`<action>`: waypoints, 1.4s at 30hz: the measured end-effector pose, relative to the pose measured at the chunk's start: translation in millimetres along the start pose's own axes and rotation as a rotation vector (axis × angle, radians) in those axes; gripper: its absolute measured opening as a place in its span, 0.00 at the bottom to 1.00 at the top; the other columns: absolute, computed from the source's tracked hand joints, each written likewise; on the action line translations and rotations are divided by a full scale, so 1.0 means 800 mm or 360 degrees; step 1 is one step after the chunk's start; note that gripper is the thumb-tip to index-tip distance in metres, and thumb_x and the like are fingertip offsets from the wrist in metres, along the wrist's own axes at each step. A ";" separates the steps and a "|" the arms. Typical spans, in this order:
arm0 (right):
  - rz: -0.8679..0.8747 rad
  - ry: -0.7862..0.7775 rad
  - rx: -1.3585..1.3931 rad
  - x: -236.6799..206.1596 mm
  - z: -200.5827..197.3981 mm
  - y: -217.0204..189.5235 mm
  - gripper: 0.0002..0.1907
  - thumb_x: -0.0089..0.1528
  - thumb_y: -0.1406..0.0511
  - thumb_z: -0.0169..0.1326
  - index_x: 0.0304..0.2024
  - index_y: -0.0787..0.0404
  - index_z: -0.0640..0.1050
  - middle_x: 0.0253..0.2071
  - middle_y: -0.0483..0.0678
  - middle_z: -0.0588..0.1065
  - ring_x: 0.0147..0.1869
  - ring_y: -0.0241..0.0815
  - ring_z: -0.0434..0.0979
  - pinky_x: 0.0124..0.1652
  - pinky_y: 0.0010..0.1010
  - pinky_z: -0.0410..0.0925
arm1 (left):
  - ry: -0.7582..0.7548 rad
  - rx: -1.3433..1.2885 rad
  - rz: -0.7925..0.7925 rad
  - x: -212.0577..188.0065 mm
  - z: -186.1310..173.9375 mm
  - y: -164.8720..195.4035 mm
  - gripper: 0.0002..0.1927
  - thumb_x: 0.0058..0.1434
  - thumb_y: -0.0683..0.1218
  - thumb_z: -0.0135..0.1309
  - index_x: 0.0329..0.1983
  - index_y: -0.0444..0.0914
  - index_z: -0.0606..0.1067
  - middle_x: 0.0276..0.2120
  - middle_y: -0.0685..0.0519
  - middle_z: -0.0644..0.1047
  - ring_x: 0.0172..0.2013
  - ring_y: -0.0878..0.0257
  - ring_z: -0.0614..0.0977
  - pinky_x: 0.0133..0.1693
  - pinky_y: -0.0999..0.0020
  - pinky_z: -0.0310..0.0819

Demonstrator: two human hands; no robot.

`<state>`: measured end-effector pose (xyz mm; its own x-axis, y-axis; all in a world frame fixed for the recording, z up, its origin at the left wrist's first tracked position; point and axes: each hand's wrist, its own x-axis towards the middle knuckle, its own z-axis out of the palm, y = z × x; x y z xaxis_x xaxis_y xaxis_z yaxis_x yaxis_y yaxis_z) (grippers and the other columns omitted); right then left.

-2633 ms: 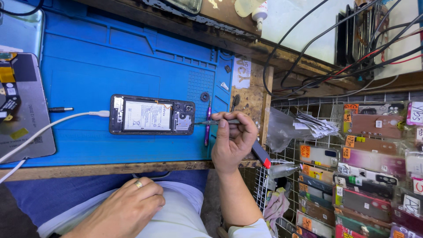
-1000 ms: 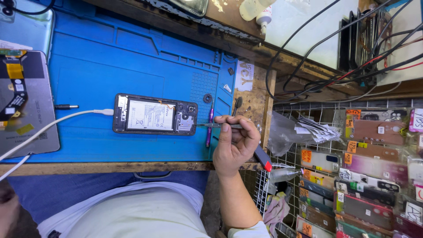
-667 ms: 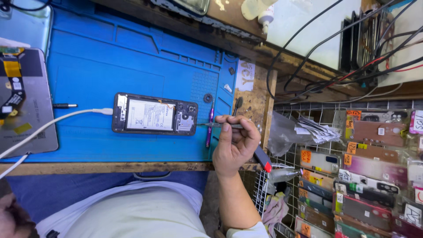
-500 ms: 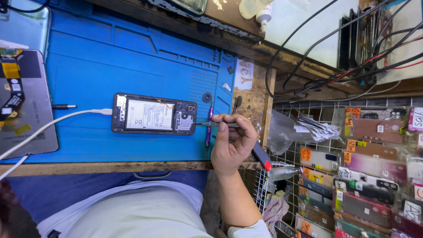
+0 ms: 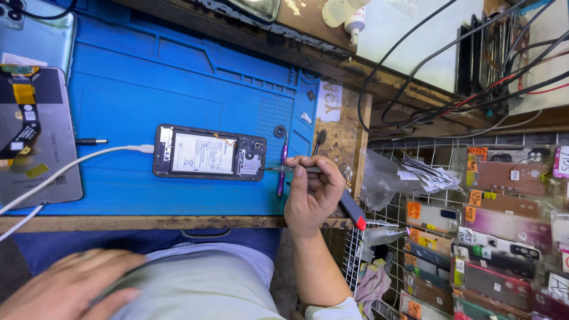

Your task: The person applies adhesive from a tube to the perimeter of a mobile phone's internal frame and attaches the back cover. They handle the phone chassis, the back plate, and a small camera lens component, pressing the parts together by hand.

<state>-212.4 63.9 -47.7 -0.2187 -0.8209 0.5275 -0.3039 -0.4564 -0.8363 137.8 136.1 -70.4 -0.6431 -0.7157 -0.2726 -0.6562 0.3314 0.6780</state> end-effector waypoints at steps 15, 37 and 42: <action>0.0030 0.0022 0.0055 -0.001 0.000 0.000 0.19 0.72 0.78 0.49 0.61 0.61 0.63 0.54 0.53 0.70 0.54 0.44 0.80 0.53 0.30 0.74 | 0.0842 0.0361 0.0492 0.170 -0.064 0.140 0.17 0.56 0.47 0.57 0.47 0.34 0.76 0.37 0.50 0.75 0.43 0.53 0.76 0.46 0.56 0.67; -0.0022 0.0242 0.0042 0.003 0.002 0.001 0.17 0.72 0.78 0.50 0.60 0.63 0.64 0.53 0.53 0.71 0.54 0.44 0.80 0.57 0.36 0.76 | 0.0961 0.0397 0.0543 0.230 -0.067 0.135 0.03 0.55 0.43 0.53 0.27 0.40 0.75 0.30 0.50 0.72 0.38 0.53 0.76 0.43 0.57 0.67; -0.0021 0.0242 0.0061 0.003 0.002 0.002 0.17 0.72 0.77 0.50 0.60 0.63 0.64 0.53 0.53 0.71 0.54 0.44 0.80 0.57 0.36 0.76 | 0.1040 0.0347 0.0641 0.234 -0.065 0.135 0.03 0.55 0.43 0.53 0.26 0.40 0.74 0.32 0.51 0.72 0.39 0.54 0.76 0.43 0.57 0.67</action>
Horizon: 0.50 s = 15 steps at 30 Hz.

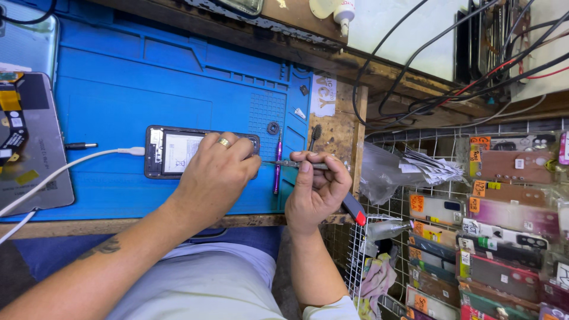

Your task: The person applies adhesive from a tube to the perimeter of a mobile phone's internal frame and attaches the back cover. They handle the phone chassis, the back plate, and a small camera lens component, pressing the parts together by hand.

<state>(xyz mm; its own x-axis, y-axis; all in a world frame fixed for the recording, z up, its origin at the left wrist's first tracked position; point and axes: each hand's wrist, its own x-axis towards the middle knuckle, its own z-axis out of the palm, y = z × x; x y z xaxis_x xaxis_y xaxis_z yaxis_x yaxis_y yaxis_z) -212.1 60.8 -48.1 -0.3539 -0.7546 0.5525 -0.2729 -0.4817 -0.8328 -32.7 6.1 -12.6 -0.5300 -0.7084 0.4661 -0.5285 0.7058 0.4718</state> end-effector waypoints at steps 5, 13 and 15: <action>-0.0016 0.0020 0.0035 0.001 0.000 0.002 0.17 0.72 0.78 0.50 0.61 0.62 0.64 0.53 0.53 0.71 0.54 0.45 0.80 0.57 0.37 0.76 | 0.0038 -0.0036 -0.0004 0.006 -0.002 -0.002 0.05 0.55 0.43 0.56 0.26 0.39 0.74 0.31 0.51 0.73 0.37 0.53 0.76 0.41 0.56 0.67; 0.0045 0.0095 0.0318 0.005 -0.004 0.000 0.17 0.72 0.77 0.50 0.61 0.62 0.65 0.52 0.53 0.72 0.52 0.45 0.79 0.57 0.44 0.76 | 0.0146 -0.0479 -0.0307 -0.012 -0.021 -0.001 0.05 0.55 0.42 0.61 0.28 0.37 0.75 0.32 0.49 0.76 0.39 0.50 0.77 0.44 0.53 0.68; 0.0095 0.0106 0.0424 0.005 -0.003 -0.004 0.17 0.72 0.77 0.51 0.61 0.62 0.66 0.52 0.54 0.72 0.52 0.45 0.79 0.56 0.45 0.76 | 0.0163 -0.0517 -0.0280 -0.017 -0.023 0.004 0.06 0.56 0.42 0.61 0.30 0.37 0.75 0.33 0.49 0.75 0.40 0.50 0.77 0.46 0.53 0.67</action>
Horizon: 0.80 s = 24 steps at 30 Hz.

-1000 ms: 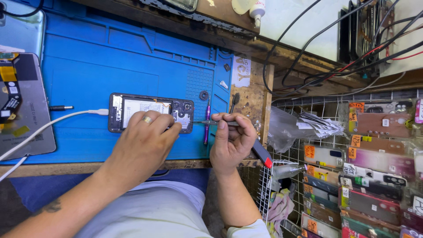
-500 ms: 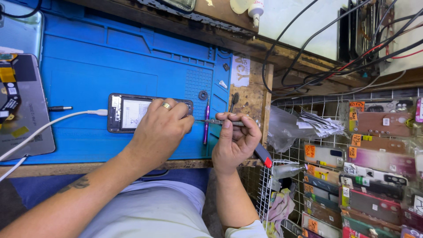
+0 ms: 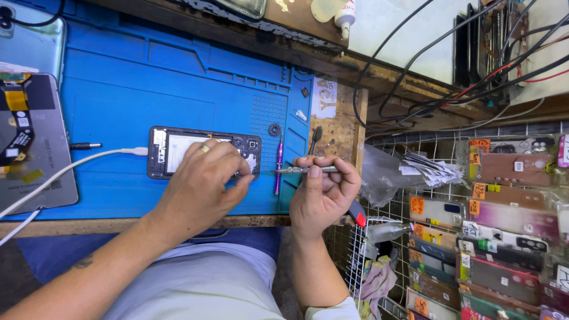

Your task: The person applies adhesive from a tube to the perimeter of a mobile phone's internal frame and attaches the back cover. They handle the phone chassis, the back plate, and a small camera lens component, pressing the parts together by hand.

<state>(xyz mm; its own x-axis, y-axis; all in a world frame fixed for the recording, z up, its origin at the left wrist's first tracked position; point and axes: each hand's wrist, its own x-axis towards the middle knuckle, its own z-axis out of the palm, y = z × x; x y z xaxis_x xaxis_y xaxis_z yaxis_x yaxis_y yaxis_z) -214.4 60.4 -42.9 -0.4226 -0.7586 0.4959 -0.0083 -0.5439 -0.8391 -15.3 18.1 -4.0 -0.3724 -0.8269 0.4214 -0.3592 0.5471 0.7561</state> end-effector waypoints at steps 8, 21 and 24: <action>0.0098 -0.0036 0.0044 -0.006 0.006 -0.012 0.18 0.71 0.77 0.52 0.61 0.62 0.66 0.51 0.54 0.72 0.50 0.45 0.78 0.54 0.46 0.76 | -0.0094 -0.0001 0.0053 -0.007 0.006 0.002 0.04 0.60 0.43 0.58 0.35 0.37 0.76 0.35 0.50 0.75 0.40 0.51 0.76 0.49 0.53 0.66; 0.0101 -0.0036 0.0004 -0.009 0.004 -0.012 0.18 0.70 0.77 0.52 0.61 0.63 0.66 0.51 0.54 0.72 0.50 0.45 0.79 0.54 0.44 0.76 | -0.0147 0.0052 0.0094 -0.010 0.010 0.001 0.04 0.59 0.43 0.58 0.35 0.37 0.77 0.33 0.50 0.73 0.39 0.52 0.76 0.49 0.54 0.66; 0.0143 -0.0053 -0.0059 -0.010 0.004 -0.014 0.18 0.70 0.77 0.52 0.60 0.64 0.66 0.51 0.54 0.73 0.50 0.44 0.79 0.55 0.42 0.76 | -0.0152 0.0115 0.0139 -0.010 0.010 0.000 0.04 0.59 0.43 0.58 0.35 0.37 0.76 0.33 0.50 0.73 0.39 0.52 0.75 0.50 0.53 0.66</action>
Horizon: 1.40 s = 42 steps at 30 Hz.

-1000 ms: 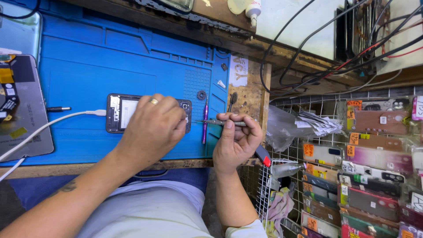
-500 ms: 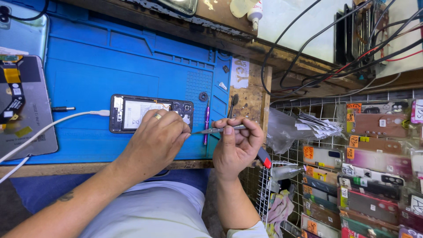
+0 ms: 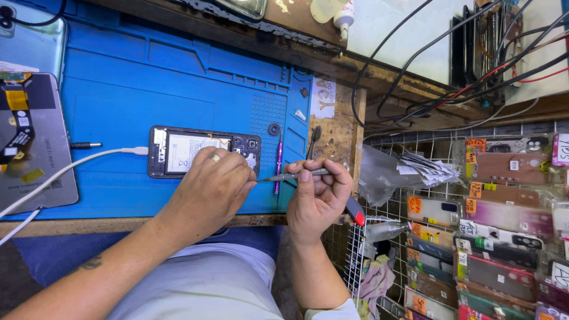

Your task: The person applies adhesive from a tube to the perimeter of a mobile phone's internal frame and attaches the back cover. They handle the phone chassis, the back plate, and a small camera lens component, pressing the parts together by hand.

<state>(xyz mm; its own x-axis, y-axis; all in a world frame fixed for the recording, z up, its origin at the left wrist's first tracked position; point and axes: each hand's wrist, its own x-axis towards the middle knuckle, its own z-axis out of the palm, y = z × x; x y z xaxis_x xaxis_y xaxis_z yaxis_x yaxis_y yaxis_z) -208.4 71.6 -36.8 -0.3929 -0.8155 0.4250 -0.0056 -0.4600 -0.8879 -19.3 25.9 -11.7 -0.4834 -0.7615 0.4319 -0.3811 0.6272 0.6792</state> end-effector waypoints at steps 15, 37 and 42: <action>0.0146 -0.0514 -0.0413 0.004 -0.002 -0.019 0.30 0.68 0.80 0.54 0.68 0.57 0.60 0.53 0.55 0.73 0.56 0.44 0.80 0.47 0.27 0.75 | 0.0037 0.0133 0.0045 0.003 0.005 -0.007 0.05 0.61 0.44 0.56 0.36 0.37 0.76 0.35 0.49 0.72 0.43 0.51 0.75 0.54 0.51 0.64; -0.0409 -0.0732 -0.0910 0.016 0.006 -0.012 0.28 0.66 0.80 0.57 0.64 0.60 0.62 0.50 0.57 0.75 0.54 0.47 0.82 0.52 0.33 0.78 | -0.0096 0.0325 -0.0130 -0.001 0.013 -0.004 0.16 0.54 0.38 0.53 0.45 0.42 0.81 0.45 0.51 0.76 0.53 0.51 0.73 0.61 0.44 0.54; -0.0434 -0.0880 -0.0940 0.029 0.016 -0.027 0.26 0.65 0.81 0.58 0.59 0.61 0.63 0.50 0.58 0.76 0.54 0.50 0.82 0.52 0.35 0.77 | -0.0100 0.0327 -0.0112 -0.003 0.009 -0.003 0.17 0.54 0.39 0.53 0.47 0.40 0.80 0.45 0.50 0.75 0.53 0.51 0.73 0.61 0.44 0.55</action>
<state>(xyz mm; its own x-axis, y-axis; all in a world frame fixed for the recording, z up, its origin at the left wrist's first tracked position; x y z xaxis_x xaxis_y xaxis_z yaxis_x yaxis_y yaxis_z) -205.9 58.3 -5.6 0.1962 -0.8277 0.5258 -0.5736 -0.5318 -0.6231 -23.2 27.3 -18.5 -0.4958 -0.7967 0.3457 -0.5648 0.5982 0.5685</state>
